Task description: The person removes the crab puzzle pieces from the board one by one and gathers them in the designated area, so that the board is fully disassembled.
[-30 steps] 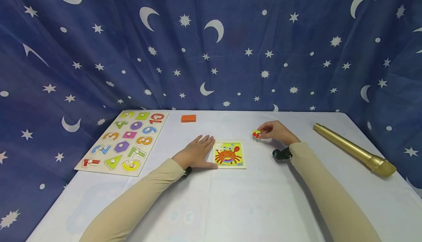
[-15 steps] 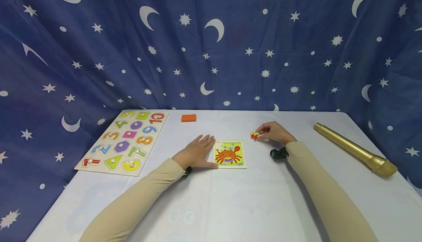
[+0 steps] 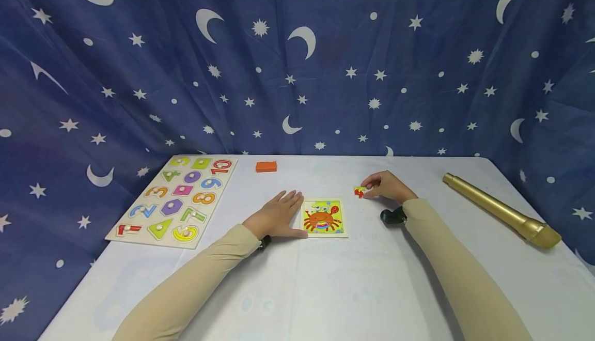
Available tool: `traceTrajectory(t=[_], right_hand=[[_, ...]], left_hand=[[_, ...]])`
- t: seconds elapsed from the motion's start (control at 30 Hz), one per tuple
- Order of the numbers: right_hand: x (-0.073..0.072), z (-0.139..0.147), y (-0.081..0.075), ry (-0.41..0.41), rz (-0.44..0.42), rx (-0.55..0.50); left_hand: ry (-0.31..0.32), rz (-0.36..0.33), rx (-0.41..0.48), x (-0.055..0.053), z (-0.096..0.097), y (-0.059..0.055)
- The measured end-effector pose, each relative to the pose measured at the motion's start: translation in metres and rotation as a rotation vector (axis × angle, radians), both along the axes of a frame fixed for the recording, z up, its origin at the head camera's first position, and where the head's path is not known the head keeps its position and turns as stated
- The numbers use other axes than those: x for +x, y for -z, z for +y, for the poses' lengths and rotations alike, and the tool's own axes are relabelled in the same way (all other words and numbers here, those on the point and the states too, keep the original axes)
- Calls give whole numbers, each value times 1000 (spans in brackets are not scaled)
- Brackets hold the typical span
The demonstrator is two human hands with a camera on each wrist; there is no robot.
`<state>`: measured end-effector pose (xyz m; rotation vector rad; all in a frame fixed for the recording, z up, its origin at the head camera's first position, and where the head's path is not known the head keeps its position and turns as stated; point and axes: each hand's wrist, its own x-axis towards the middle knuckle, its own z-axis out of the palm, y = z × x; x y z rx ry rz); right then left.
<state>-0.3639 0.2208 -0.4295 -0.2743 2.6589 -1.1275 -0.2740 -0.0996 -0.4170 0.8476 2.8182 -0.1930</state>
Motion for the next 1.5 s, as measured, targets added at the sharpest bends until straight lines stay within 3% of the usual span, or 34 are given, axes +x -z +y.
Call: traceTrajectory(t=[0.9, 1.17, 1.5], right_hand=[[-3, -4, 1, -4, -9, -5], [1, 10, 0, -20, -24, -121], [17, 9, -18, -146, 20, -250]], left_hand=[[-8, 3, -30, 1, 1, -1], [-4, 9, -35, 1, 2, 0], [-7, 7, -40, -1, 0, 2]])
